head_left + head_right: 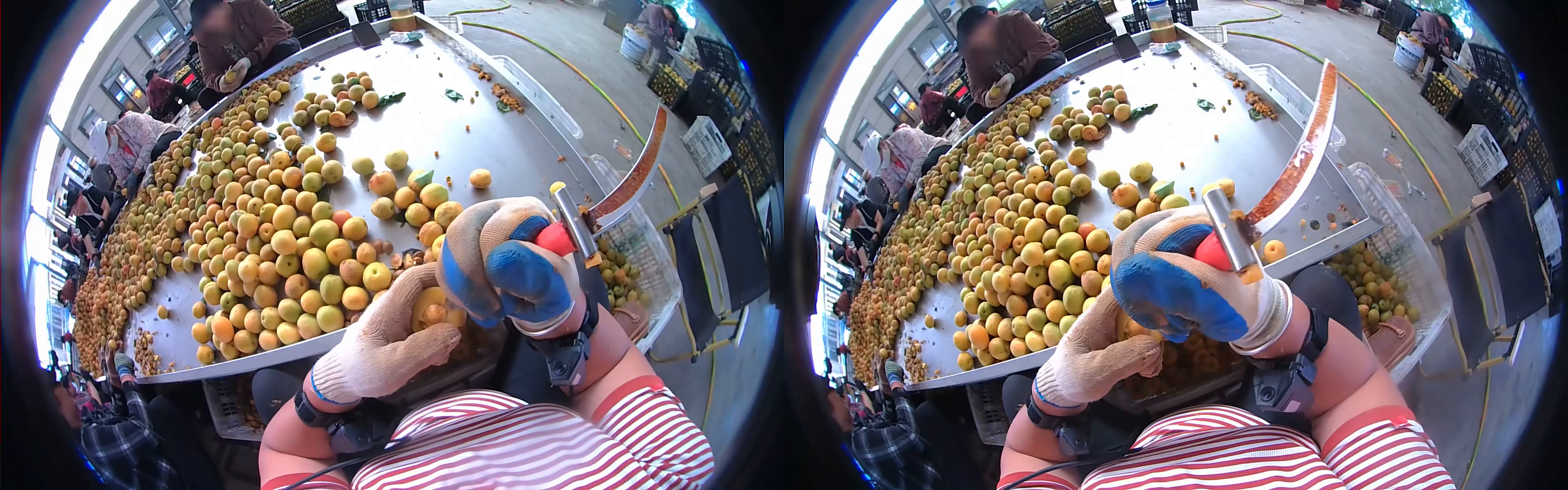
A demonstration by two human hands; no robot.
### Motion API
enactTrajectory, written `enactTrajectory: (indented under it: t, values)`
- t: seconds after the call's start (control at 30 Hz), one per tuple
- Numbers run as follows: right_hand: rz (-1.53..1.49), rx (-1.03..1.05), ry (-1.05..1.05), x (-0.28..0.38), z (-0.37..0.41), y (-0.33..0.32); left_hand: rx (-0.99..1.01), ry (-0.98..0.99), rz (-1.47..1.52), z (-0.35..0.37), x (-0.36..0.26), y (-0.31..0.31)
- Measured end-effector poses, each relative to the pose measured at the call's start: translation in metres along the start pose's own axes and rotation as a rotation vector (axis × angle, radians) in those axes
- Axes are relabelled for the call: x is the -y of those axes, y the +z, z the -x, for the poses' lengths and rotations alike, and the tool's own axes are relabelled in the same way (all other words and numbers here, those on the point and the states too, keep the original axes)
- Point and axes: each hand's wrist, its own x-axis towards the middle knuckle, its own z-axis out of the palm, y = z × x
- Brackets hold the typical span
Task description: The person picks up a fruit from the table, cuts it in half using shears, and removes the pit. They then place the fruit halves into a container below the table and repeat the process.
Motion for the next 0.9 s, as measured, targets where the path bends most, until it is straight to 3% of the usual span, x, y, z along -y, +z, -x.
enactTrajectory:
  t: [0.07,0.2,0.47,0.57,0.67,0.9]
  values:
    - [0.184,-0.014,-0.169,-0.007,0.0,-0.001,0.012,-0.025,0.019,0.0,0.003,-0.001]
    - [-0.093,-0.088,0.009,-0.002,0.012,0.009,-0.001,-0.023,-0.005,0.0,0.003,0.002]
    - [0.096,-0.212,-0.081,0.013,0.007,0.022,-0.099,0.0,-0.058,-0.001,-0.004,0.013]
    - [0.161,-0.245,-0.071,0.018,0.005,0.027,-0.081,0.03,0.06,0.001,-0.006,0.017]
    - [0.333,-0.28,-0.189,0.014,0.003,0.029,-0.071,0.035,0.142,0.002,-0.002,0.018]
    - [0.362,-0.323,-0.139,0.012,0.008,0.033,-0.085,0.119,0.04,0.004,0.001,0.02]
